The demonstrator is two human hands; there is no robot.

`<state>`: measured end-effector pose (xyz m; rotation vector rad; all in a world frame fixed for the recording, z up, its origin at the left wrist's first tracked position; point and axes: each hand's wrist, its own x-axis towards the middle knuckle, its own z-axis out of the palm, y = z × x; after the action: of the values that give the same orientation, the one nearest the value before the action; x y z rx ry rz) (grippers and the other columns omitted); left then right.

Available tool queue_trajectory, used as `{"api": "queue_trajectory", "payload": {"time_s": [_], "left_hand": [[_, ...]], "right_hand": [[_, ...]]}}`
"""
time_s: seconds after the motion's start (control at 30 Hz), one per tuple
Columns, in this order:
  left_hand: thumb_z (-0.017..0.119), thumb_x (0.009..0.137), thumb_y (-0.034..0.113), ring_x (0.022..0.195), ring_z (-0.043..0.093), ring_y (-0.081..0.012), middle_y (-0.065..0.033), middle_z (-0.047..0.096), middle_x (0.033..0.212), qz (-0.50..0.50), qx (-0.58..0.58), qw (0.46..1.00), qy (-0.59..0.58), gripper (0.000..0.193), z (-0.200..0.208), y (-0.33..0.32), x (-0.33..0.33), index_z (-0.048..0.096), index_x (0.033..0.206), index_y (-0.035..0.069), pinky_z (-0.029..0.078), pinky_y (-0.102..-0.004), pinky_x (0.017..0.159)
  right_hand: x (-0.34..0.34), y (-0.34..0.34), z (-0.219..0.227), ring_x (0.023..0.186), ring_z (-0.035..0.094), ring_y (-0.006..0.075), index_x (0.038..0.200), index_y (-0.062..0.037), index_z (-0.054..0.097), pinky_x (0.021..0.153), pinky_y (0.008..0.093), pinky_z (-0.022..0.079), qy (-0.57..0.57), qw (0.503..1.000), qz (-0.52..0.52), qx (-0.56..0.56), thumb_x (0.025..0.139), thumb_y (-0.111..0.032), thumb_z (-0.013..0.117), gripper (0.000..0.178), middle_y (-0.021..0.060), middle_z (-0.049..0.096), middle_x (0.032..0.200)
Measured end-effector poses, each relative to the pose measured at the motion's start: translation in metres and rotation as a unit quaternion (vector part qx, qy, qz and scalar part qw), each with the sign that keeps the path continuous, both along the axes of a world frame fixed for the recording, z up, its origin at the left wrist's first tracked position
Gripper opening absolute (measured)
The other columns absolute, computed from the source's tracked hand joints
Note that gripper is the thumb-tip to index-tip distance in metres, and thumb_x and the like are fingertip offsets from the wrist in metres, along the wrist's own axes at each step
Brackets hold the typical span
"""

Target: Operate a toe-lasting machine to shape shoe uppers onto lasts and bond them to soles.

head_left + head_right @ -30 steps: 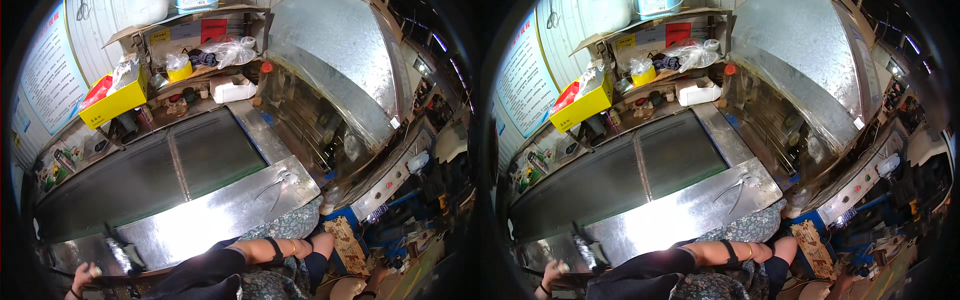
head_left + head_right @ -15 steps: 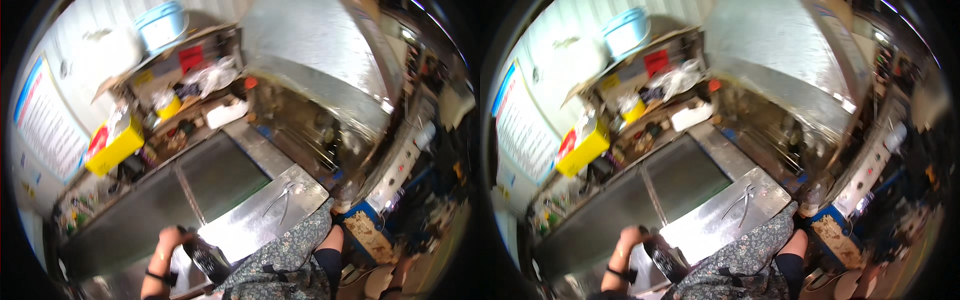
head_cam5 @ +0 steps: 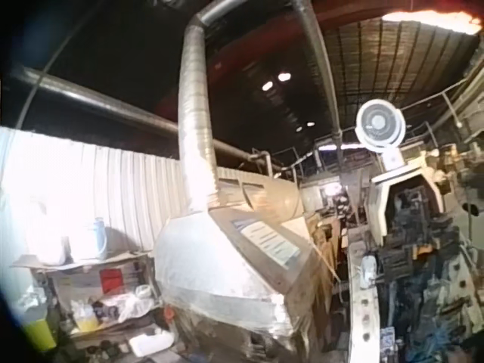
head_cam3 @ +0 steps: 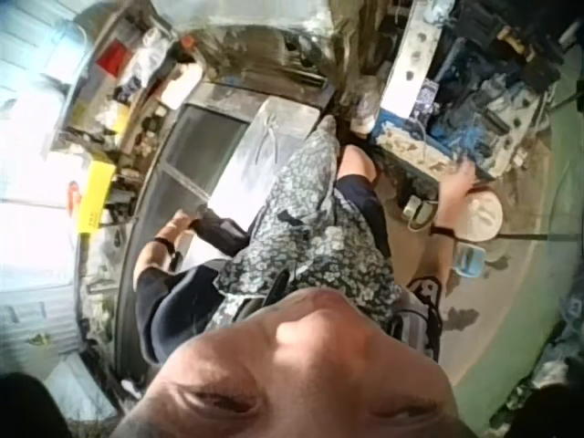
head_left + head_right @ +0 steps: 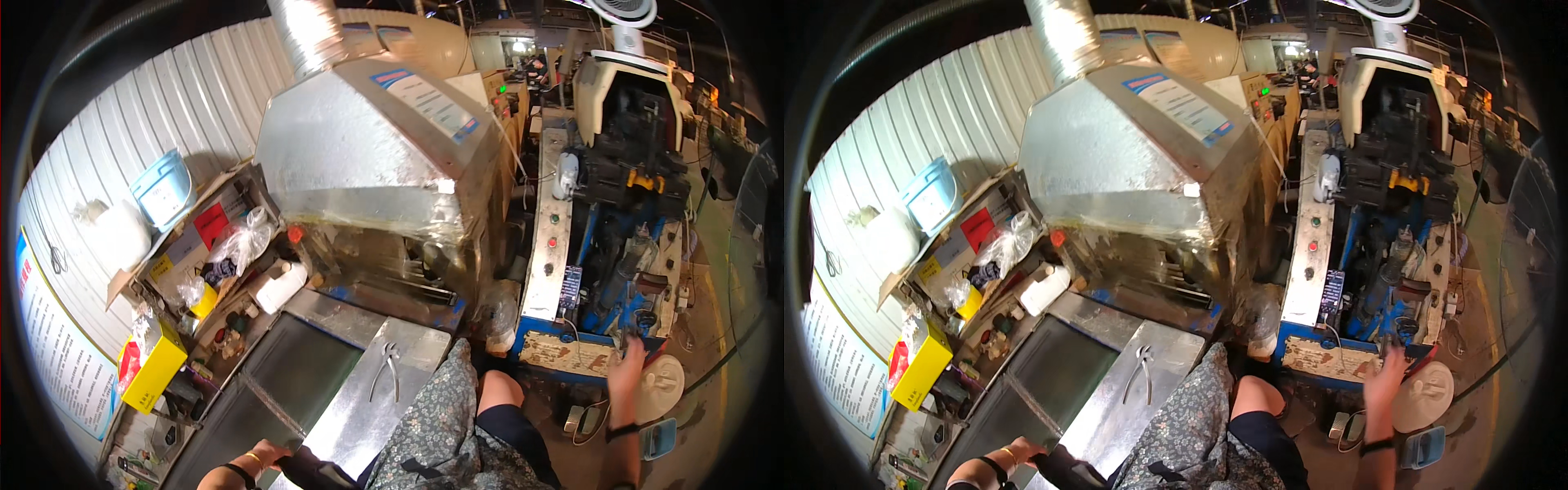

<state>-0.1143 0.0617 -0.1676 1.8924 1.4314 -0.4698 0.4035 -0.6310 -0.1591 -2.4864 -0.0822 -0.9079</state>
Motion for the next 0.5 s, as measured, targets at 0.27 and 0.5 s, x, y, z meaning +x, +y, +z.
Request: {"api": "queue_trajectory", "payload": {"time_s": [0.27,0.5], "left_hand": [[0.067,0.069,0.018,0.095,0.067,-0.0268,-0.0103,0.068,0.103,-0.564,0.231,0.779,-0.148,0.054,0.18,-0.22,0.181,0.058,0.122,0.01,0.055,-0.0353,0.078],[0.066,0.08,0.01,0.101,0.065,-0.0296,-0.0133,0.067,0.106,-0.753,0.209,0.385,-0.49,0.024,0.186,-0.287,0.23,0.066,0.104,0.005,0.053,-0.0384,0.086]], "right_hand": [[-0.106,0.164,-0.009,0.078,0.066,0.0142,0.093,-0.0005,0.069,0.069,0.0272,0.052,0.177,0.847,0.393,0.312,0.082,-0.008,0.069,0.014,0.0094,0.07,0.086],[-0.053,0.317,-0.003,0.078,0.065,0.0178,0.092,-0.0001,0.068,0.071,0.0327,0.048,0.356,0.751,0.411,0.374,0.086,-0.051,0.062,0.052,0.0115,0.069,0.08]]}}
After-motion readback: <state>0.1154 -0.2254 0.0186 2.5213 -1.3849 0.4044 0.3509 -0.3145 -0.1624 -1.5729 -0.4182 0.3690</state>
